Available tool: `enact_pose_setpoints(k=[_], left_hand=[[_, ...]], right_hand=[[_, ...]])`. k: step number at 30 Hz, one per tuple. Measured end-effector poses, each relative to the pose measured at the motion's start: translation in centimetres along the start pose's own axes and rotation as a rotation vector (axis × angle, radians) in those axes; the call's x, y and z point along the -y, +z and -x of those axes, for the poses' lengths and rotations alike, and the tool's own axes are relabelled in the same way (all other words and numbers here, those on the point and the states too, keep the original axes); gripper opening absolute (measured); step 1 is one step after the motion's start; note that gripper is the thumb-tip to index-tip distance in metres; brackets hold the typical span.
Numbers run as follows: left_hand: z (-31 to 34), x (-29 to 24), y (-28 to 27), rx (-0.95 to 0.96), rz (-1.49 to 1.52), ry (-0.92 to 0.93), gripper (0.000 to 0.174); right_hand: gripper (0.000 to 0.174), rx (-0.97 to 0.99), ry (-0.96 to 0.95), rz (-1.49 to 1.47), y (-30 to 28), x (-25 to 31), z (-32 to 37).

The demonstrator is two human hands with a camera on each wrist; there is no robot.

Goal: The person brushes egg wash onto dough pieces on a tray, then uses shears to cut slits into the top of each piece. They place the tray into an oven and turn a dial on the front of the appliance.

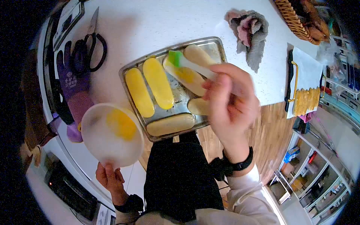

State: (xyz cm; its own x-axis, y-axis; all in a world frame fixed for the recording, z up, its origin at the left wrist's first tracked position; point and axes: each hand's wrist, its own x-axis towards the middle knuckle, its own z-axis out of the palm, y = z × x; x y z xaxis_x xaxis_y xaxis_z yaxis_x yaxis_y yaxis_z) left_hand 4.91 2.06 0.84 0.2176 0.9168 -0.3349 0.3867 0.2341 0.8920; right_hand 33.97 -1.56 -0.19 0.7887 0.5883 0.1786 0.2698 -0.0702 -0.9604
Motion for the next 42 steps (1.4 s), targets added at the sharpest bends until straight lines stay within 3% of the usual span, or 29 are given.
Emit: enact_pose_setpoints(k=[3,7,10,13,16,19,23,25,32,35,36,39,42], left_hand=[[0.1,-0.2,-0.2,-0.003,-0.011,-0.011,0.032],[-0.3,-0.7,-0.7,0.003,-0.054,-0.03,0.039],[-0.4,0.2,-0.5,-0.019,-0.013,0.01,0.035],[-0.2,0.0,-0.5,-0.014,-0.022,-0.014,0.034],[0.0,0.2,-0.8,0.03,0.024,0.06,0.034],[-0.3,0.2,-0.8,0.018,-0.04,0.006,0.034],[-0.2,-0.7,-0.4,0.001,-0.045,-0.07,0.036],[-0.1,-0.8,-0.5,0.005,-0.037,-0.059,0.036],[-0.3,-0.6,-0.5,-0.032,-0.051,-0.053,0.04],[-0.4,-0.2,-0.7,-0.027,-0.056,-0.019,0.039],[-0.3,0.4,-1.1,0.008,-0.033,0.022,0.037],[-0.2,0.4,-0.8,0.038,-0.013,0.052,0.034],[-0.2,-0.2,-0.5,0.017,-0.026,0.039,0.033]], right_hand=[[0.011,0.133,0.005,0.165,0.1,-0.5,0.3],[0.011,0.07,0.027,0.169,-0.7,0.0,1.1],[0.013,0.062,0.032,-0.036,0.1,-0.2,0.1],[0.012,0.175,0.034,0.092,0.6,-1.2,-0.6],[0.012,0.124,0.093,0.214,-0.7,0.0,0.3],[0.011,0.028,0.067,-0.012,-0.8,-0.2,0.5],[0.01,0.102,0.007,-0.006,0.2,-0.6,-0.3],[0.009,0.149,-0.006,0.195,-0.6,-1.0,-0.2],[0.014,-0.009,0.122,0.354,-4.9,0.0,3.3],[0.015,-0.107,0.059,0.202,-5.3,0.1,3.9],[0.014,-0.015,-0.007,0.087,-5.6,0.1,3.6],[0.012,-0.017,0.009,0.045,-2.8,0.3,1.7],[0.01,0.161,-0.035,0.114,-0.6,-0.6,-0.4]])
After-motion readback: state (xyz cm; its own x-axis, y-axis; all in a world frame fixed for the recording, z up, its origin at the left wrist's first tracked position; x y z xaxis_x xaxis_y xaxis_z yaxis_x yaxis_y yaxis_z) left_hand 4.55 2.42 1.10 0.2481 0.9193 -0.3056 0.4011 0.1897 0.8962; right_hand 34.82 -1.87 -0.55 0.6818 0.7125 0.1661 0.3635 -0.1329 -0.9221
